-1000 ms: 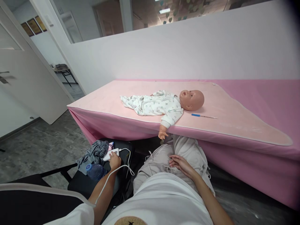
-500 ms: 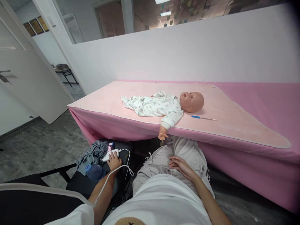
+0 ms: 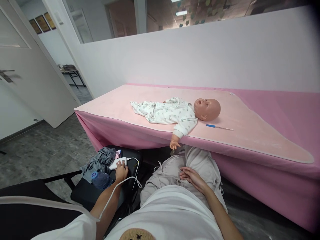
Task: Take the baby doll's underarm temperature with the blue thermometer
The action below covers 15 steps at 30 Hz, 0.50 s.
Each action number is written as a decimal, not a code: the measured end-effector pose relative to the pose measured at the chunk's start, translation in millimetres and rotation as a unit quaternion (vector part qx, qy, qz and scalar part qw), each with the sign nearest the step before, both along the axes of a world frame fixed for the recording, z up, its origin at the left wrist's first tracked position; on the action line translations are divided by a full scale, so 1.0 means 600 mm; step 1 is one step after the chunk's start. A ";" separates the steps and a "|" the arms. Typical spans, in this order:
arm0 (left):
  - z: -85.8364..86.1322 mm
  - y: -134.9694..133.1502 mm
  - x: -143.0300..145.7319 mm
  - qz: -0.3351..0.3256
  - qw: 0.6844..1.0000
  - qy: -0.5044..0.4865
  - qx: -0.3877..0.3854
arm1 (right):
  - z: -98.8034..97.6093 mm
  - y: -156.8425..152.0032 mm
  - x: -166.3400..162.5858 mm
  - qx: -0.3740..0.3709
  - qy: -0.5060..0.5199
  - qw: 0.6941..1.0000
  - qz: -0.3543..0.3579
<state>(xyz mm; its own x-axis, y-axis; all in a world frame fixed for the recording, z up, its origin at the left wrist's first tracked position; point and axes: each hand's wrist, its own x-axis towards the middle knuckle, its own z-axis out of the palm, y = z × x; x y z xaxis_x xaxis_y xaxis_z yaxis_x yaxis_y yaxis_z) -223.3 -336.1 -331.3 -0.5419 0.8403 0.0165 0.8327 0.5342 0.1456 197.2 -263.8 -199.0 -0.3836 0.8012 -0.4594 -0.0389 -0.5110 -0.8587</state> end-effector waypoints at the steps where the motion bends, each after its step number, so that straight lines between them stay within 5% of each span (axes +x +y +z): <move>1: 0.000 -0.001 0.000 0.002 1.000 -0.002 0.001 | 0.001 0.000 0.000 0.000 0.000 1.000 0.000; 15: -0.007 0.007 0.023 0.024 0.999 0.025 0.000 | -0.005 0.001 0.001 -0.004 0.010 1.000 -0.002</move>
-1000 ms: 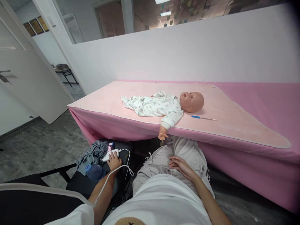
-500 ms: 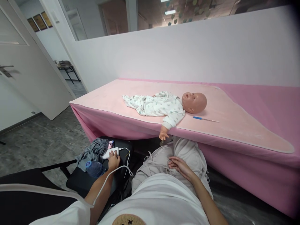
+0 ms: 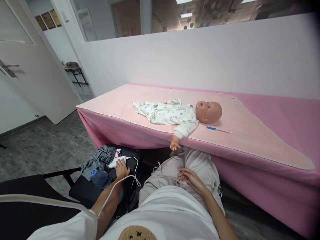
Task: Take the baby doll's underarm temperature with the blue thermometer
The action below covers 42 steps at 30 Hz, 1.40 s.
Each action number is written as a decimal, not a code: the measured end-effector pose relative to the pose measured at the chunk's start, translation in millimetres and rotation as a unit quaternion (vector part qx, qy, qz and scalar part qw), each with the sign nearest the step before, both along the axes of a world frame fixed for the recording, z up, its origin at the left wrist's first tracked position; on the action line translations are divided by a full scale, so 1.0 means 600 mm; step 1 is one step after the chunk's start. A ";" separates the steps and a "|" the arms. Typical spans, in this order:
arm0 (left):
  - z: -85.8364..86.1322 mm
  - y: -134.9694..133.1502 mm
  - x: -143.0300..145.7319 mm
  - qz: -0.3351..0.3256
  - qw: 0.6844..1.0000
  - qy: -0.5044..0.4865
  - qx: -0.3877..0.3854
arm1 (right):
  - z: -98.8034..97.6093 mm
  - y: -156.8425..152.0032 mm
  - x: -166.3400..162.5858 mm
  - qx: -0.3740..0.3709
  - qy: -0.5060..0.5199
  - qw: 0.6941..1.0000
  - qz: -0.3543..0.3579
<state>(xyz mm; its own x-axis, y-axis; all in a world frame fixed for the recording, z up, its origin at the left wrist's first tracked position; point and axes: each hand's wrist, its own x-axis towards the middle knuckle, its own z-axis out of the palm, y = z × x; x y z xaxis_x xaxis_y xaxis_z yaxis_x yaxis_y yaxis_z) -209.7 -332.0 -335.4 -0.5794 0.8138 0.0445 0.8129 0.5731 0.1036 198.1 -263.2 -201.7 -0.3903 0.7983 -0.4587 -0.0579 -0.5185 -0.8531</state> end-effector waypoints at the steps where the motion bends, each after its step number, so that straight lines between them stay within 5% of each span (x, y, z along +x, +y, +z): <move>1: -0.001 0.001 0.002 0.000 1.000 0.003 -0.001 | 0.000 0.000 0.000 0.001 0.001 1.000 0.000; 17: -0.012 -0.016 -0.008 -0.040 0.998 0.042 -0.027 | -0.006 0.000 0.004 0.010 0.007 1.000 0.004; 35: 0.032 0.022 -0.021 0.021 0.998 -0.028 -0.048 | -0.013 0.003 0.006 0.007 0.001 1.000 0.003; 42: 0.023 0.014 -0.002 0.066 0.996 -0.046 -0.027 | -0.007 -0.001 0.005 0.008 -0.001 1.000 -0.003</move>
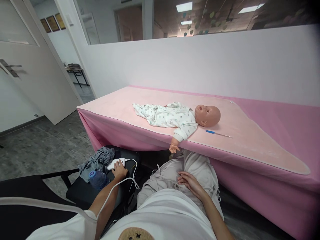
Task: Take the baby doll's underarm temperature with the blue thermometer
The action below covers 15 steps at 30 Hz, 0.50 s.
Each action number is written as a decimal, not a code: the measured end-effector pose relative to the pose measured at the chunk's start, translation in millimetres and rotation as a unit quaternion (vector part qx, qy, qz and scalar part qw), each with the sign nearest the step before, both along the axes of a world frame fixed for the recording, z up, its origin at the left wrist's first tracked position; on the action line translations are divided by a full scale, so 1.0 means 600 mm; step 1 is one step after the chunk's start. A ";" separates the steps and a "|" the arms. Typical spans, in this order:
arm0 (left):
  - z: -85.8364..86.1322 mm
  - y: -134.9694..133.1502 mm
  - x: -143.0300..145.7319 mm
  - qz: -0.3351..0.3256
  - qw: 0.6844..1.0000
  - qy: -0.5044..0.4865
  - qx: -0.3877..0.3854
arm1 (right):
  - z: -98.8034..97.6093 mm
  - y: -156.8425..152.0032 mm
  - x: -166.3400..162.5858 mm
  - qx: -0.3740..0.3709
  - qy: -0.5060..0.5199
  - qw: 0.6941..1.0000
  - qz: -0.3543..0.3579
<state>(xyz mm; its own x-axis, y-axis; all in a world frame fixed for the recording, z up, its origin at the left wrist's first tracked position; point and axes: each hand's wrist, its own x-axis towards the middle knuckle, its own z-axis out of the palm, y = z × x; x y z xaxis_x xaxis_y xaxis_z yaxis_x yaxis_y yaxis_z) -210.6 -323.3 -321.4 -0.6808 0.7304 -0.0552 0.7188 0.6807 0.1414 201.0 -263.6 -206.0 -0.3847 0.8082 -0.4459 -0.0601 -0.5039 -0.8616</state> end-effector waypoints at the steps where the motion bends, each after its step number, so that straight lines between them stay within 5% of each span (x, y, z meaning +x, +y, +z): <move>1: -0.002 -0.002 0.005 0.004 1.000 0.000 0.003 | 0.000 0.000 0.000 0.000 0.000 1.000 0.000; 15: 0.020 0.000 -0.014 -0.008 0.999 -0.024 -0.024 | -0.002 0.003 0.000 -0.006 -0.007 1.000 0.004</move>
<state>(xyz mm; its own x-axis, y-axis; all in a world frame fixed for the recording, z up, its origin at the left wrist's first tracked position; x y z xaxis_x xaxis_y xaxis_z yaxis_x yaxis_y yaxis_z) -218.8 -323.6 -309.5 -0.6647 0.7369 -0.1233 0.7227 0.6760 0.1439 201.2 -261.7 -206.9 -0.3859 0.7997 -0.4600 -0.0444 -0.5141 -0.8566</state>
